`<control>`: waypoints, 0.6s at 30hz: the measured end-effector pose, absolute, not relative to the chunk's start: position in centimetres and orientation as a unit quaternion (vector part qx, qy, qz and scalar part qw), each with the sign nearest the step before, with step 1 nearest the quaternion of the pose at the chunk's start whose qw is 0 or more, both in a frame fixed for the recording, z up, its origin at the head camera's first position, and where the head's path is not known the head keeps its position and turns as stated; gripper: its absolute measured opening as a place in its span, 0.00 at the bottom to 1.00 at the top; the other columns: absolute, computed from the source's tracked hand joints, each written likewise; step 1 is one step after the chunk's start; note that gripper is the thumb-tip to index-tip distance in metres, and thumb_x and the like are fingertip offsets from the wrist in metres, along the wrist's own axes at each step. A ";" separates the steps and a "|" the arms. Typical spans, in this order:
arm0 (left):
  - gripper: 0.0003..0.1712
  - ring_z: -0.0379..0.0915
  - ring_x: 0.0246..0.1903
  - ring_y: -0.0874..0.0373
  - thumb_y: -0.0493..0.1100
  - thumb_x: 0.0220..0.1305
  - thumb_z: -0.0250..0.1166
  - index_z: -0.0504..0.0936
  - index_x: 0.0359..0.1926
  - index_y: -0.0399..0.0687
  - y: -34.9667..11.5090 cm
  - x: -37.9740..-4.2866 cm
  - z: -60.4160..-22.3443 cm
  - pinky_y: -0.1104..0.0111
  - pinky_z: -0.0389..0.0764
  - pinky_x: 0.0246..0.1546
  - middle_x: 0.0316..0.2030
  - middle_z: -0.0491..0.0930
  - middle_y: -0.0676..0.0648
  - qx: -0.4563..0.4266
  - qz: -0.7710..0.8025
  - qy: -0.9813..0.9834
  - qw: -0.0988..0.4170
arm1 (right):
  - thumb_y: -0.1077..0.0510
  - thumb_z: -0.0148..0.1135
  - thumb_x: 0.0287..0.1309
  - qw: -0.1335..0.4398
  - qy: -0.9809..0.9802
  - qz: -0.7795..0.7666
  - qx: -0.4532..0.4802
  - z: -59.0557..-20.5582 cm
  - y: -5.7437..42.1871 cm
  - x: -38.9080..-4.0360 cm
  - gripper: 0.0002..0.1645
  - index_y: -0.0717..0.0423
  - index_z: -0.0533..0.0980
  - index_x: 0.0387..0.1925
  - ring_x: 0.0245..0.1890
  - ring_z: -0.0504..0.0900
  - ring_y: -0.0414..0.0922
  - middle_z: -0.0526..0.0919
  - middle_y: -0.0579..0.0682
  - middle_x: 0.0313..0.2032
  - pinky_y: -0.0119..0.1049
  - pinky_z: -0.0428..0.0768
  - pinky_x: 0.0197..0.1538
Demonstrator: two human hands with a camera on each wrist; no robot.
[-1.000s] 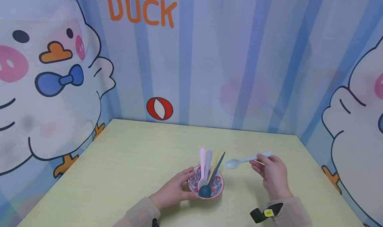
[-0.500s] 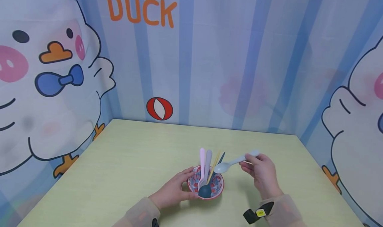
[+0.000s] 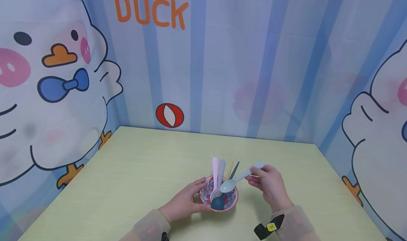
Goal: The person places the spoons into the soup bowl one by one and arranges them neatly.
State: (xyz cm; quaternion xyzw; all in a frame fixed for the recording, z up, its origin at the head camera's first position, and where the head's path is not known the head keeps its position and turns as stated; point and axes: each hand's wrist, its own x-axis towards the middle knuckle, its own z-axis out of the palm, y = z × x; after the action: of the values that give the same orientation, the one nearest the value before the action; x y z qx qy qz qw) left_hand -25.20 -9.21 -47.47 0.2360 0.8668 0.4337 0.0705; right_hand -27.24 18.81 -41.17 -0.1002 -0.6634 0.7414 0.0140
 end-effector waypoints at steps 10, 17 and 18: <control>0.48 0.49 0.71 0.46 0.57 0.52 0.73 0.65 0.70 0.44 -9.2 -25.2 -47.4 0.46 0.59 0.65 0.72 0.56 0.52 0.232 0.436 0.866 0.075 | 0.64 0.58 0.63 -0.012 -0.684 0.723 -0.091 -41.9 18.1 -27.5 0.17 0.68 0.68 0.51 0.31 0.85 0.45 0.82 0.57 0.37 0.36 0.84 0.37; 0.48 0.49 0.71 0.45 0.56 0.53 0.73 0.65 0.70 0.44 -9.2 -25.1 -47.3 0.45 0.58 0.65 0.72 0.55 0.52 0.233 0.435 0.867 0.076 | 0.64 0.59 0.61 -0.031 -0.694 0.714 -0.093 -42.4 17.6 -27.7 0.16 0.68 0.70 0.50 0.31 0.85 0.46 0.82 0.57 0.37 0.37 0.84 0.37; 0.48 0.49 0.71 0.45 0.56 0.53 0.73 0.65 0.70 0.44 -9.2 -25.1 -47.3 0.45 0.58 0.65 0.72 0.56 0.52 0.233 0.435 0.866 0.075 | 0.65 0.59 0.61 -0.034 -0.694 0.713 -0.093 -42.4 17.5 -27.7 0.16 0.67 0.71 0.49 0.31 0.85 0.46 0.82 0.57 0.37 0.37 0.84 0.37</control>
State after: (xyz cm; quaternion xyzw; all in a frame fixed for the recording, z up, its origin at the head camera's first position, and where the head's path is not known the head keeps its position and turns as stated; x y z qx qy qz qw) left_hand -25.09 -9.24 -47.31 0.2334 0.8664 0.4351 0.0752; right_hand -27.75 17.52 -42.44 -0.0927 -0.6942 0.7130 -0.0337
